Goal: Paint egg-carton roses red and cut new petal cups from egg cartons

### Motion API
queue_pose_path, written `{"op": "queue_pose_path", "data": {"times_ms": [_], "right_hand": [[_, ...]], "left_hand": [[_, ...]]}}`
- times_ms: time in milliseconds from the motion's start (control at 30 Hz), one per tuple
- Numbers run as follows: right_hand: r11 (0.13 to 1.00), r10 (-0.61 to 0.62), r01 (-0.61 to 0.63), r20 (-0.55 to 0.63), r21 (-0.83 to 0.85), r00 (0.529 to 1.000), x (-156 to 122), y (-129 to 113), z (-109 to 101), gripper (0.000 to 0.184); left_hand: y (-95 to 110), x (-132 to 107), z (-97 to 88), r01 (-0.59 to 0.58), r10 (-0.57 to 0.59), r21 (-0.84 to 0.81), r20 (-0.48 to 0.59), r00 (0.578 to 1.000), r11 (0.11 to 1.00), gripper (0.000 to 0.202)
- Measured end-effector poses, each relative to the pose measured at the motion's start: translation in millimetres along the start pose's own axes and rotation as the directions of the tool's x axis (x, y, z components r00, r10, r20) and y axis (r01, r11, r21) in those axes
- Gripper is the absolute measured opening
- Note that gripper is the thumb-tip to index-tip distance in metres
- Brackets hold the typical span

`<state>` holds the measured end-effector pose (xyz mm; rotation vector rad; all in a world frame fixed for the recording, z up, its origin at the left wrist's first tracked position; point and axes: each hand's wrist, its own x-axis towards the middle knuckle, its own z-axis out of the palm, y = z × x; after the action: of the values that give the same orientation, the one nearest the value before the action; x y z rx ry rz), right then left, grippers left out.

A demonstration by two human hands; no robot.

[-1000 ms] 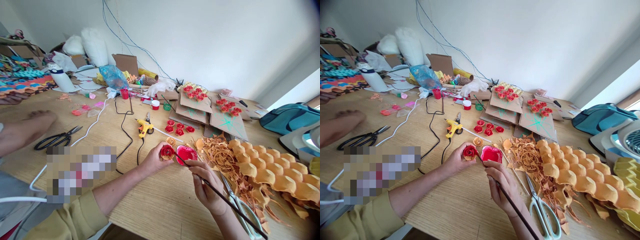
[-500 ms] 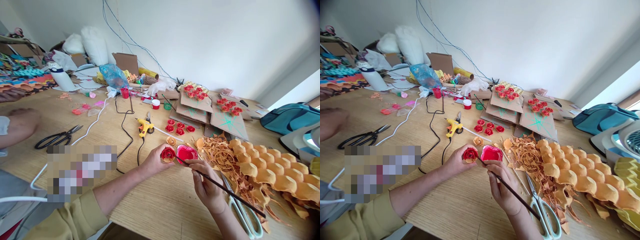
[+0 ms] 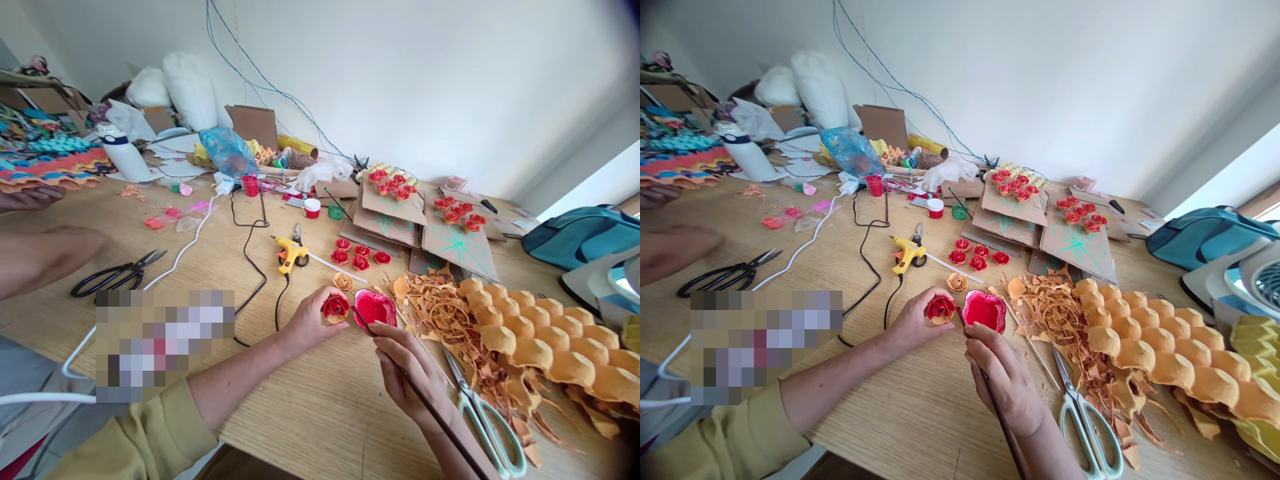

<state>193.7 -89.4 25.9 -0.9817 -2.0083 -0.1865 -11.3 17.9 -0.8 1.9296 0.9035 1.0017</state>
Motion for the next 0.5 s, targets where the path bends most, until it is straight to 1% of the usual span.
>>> {"op": "queue_pose_path", "data": {"times_ms": [133, 267, 367, 500], "right_hand": [[0.997, 0.023, -0.024, 0.014, 0.075, 1.0, -0.8, -0.9, 1.3, 0.032], [0.987, 0.073, -0.079, 0.043, 0.143, 0.996, -2.5, 0.9, 5.0, 0.03], [0.99, 0.079, -0.082, 0.03, 0.113, 0.996, -1.5, 1.6, 5.8, 0.029], [0.999, 0.019, -0.02, 0.031, 0.031, 0.999, 3.8, -1.6, 3.3, 0.028]], "left_hand": [[-0.8, 0.0, 0.6, 0.004, -0.004, -0.007, -0.001, 1.0, 1.0, 0.039], [-1.5, -0.3, 0.8, -0.011, 0.011, -0.023, 0.017, 1.0, 1.0, 0.039], [-1.0, -0.2, 0.6, -0.016, 0.017, -0.026, 0.018, 1.0, 1.0, 0.039], [-1.6, -0.5, 0.9, -0.032, 0.032, 0.007, 0.012, 0.999, 0.999, 0.036]]}}
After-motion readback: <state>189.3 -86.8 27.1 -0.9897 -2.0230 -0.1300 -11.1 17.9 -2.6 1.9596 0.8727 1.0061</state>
